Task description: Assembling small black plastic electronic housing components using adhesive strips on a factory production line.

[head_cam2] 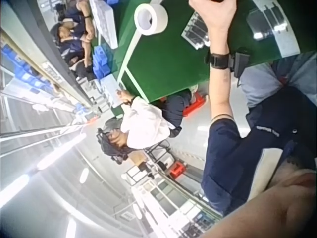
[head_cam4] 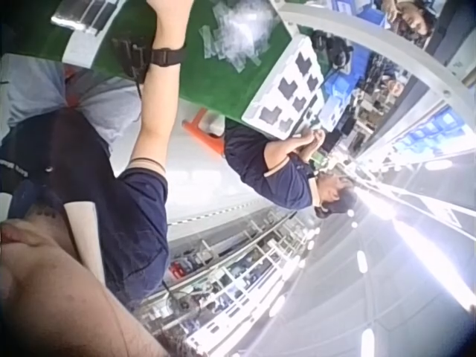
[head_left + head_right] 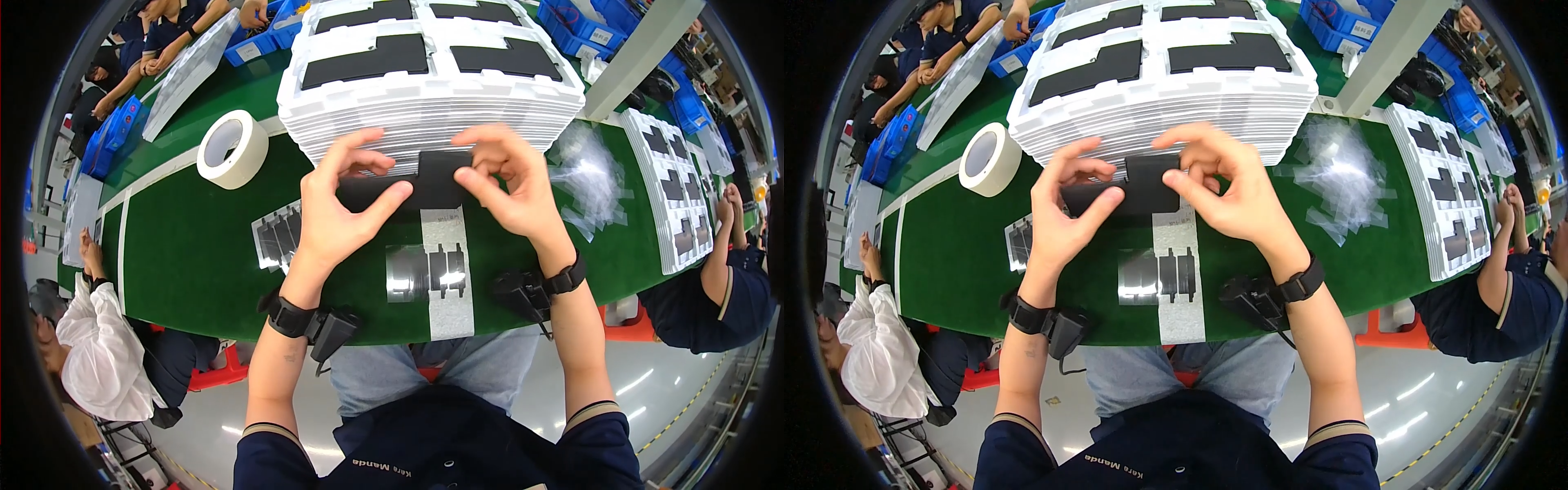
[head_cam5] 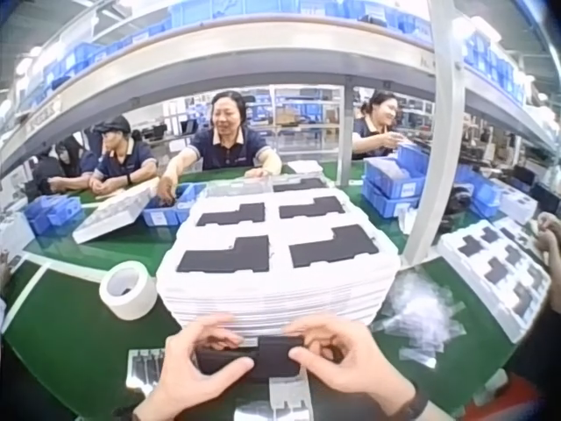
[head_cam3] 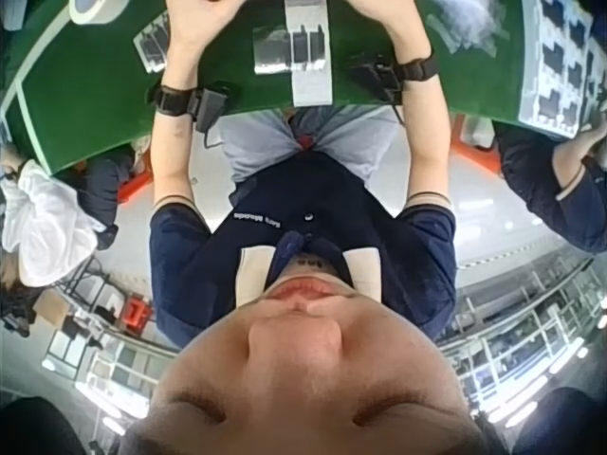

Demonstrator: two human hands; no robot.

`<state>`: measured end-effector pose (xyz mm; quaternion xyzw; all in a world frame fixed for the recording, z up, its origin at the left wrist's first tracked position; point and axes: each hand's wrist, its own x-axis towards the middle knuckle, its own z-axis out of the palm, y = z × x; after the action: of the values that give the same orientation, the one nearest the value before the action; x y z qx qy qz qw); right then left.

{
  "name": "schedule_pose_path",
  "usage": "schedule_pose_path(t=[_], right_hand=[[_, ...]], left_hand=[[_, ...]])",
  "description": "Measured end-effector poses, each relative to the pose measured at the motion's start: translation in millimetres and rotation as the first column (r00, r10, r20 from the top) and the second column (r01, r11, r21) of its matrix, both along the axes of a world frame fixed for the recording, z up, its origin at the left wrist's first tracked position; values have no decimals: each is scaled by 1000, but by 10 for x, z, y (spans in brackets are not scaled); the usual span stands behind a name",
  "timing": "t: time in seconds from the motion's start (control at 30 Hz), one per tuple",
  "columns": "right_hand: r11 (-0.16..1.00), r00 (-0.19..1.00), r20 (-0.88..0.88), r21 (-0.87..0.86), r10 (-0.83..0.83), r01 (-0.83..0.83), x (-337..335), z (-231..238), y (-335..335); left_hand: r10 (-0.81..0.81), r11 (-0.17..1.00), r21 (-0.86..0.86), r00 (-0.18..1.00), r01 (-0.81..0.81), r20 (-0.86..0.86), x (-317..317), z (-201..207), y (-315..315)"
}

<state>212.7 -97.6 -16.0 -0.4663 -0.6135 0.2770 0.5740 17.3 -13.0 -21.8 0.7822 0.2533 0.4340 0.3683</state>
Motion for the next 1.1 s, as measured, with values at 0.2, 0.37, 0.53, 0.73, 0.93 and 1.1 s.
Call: schedule_pose_path(t=[0.2, 0.37, 0.53, 0.73, 0.93, 1.1], right_hand=[[994, 982, -166, -48, 94, -103, 49, 20, -41], [966, 925, -281, 108, 257, -235, 53, -95, 54], [878, 778, -419, 120, 468, -463, 30, -111, 46], [798, 594, -595, 140, 541, -586, 21, -223, 88], [772, 531, -652, 135, 541, -621, 26, -237, 83], [808, 577, -649, 100, 495, -580, 13, -207, 70]], left_hand=[[-182, 861, -414, 940, 294, 289, -70, -50, -21], [-225, 764, -508, 903, 397, 367, -85, -29, -43], [-334, 582, -614, 845, 533, 418, -123, -84, -18], [-333, 565, -642, 855, 519, 398, -98, -98, -48], [-331, 579, -631, 856, 516, 396, -79, -124, -54], [-339, 587, -609, 845, 533, 414, -62, -88, -64]])
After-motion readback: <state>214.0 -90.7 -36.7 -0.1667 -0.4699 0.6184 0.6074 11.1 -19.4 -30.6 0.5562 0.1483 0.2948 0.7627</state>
